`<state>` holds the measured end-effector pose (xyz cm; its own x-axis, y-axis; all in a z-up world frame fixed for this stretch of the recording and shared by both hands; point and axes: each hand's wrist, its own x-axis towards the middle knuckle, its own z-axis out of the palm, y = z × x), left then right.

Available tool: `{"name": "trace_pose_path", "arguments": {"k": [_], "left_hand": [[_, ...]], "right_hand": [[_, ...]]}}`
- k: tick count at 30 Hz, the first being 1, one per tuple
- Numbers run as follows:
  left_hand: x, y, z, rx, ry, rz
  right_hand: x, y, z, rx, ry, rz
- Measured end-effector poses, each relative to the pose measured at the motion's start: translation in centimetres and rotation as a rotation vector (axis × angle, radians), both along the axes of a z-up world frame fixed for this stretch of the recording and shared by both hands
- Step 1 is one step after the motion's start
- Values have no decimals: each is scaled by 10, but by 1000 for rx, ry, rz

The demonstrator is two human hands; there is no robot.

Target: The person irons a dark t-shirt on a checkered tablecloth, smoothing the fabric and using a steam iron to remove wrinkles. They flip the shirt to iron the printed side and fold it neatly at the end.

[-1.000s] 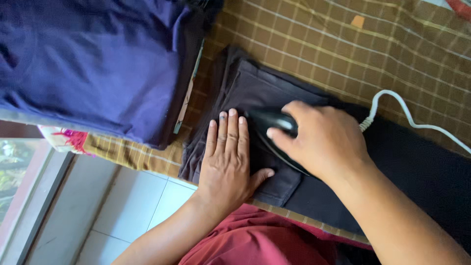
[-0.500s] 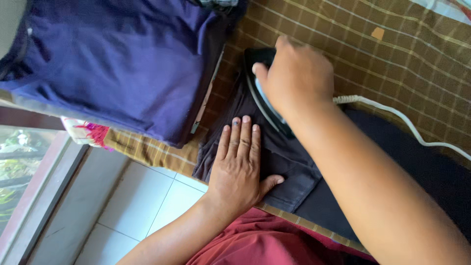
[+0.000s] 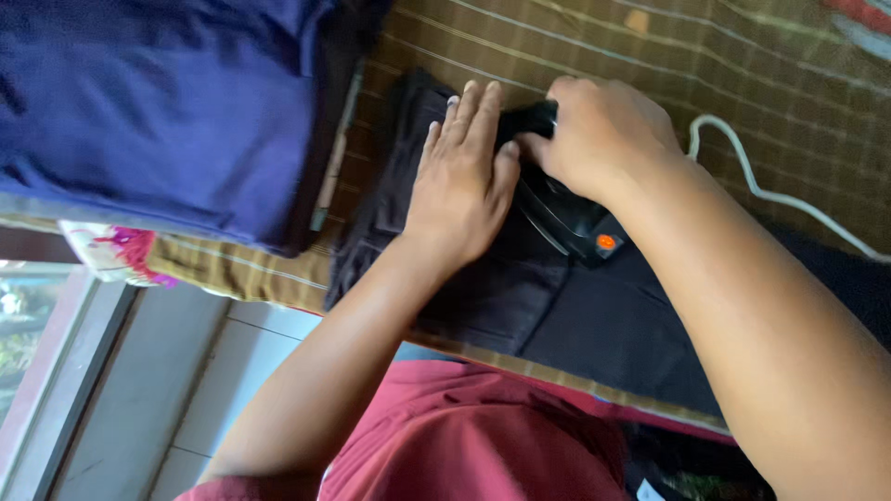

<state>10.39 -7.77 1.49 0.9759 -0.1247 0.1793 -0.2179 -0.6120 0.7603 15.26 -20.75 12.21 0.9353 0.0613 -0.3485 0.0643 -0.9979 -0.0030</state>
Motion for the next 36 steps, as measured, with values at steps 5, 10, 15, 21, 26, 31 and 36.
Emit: {"name": "trace_pose_path", "arguments": {"k": [5,10,15,21,26,31,36], "left_hand": [[2,-25,-38,525,-133,-11],[-2,-30,-34,687,-138,-50],[-2,-29,-26,714,-112,-68],[-4,-33,-15,690,-72,-128],[-6,-36,-13,698,-107,-145],[-5,-42,-9,712,-42,-141],[-10,-46,-10,675,-186,-148]], "right_hand": [[-32,-63,-5,-66,1,-29],[-58,-146,-1,-54,5,-44],[-96,-190,1,116,140,-166],[-130,-253,-9,39,-32,-258],[-153,-356,-6,7,-115,-571],[-166,-434,-15,-158,-217,-665],[-151,-441,-21,-25,-200,-371]]}}
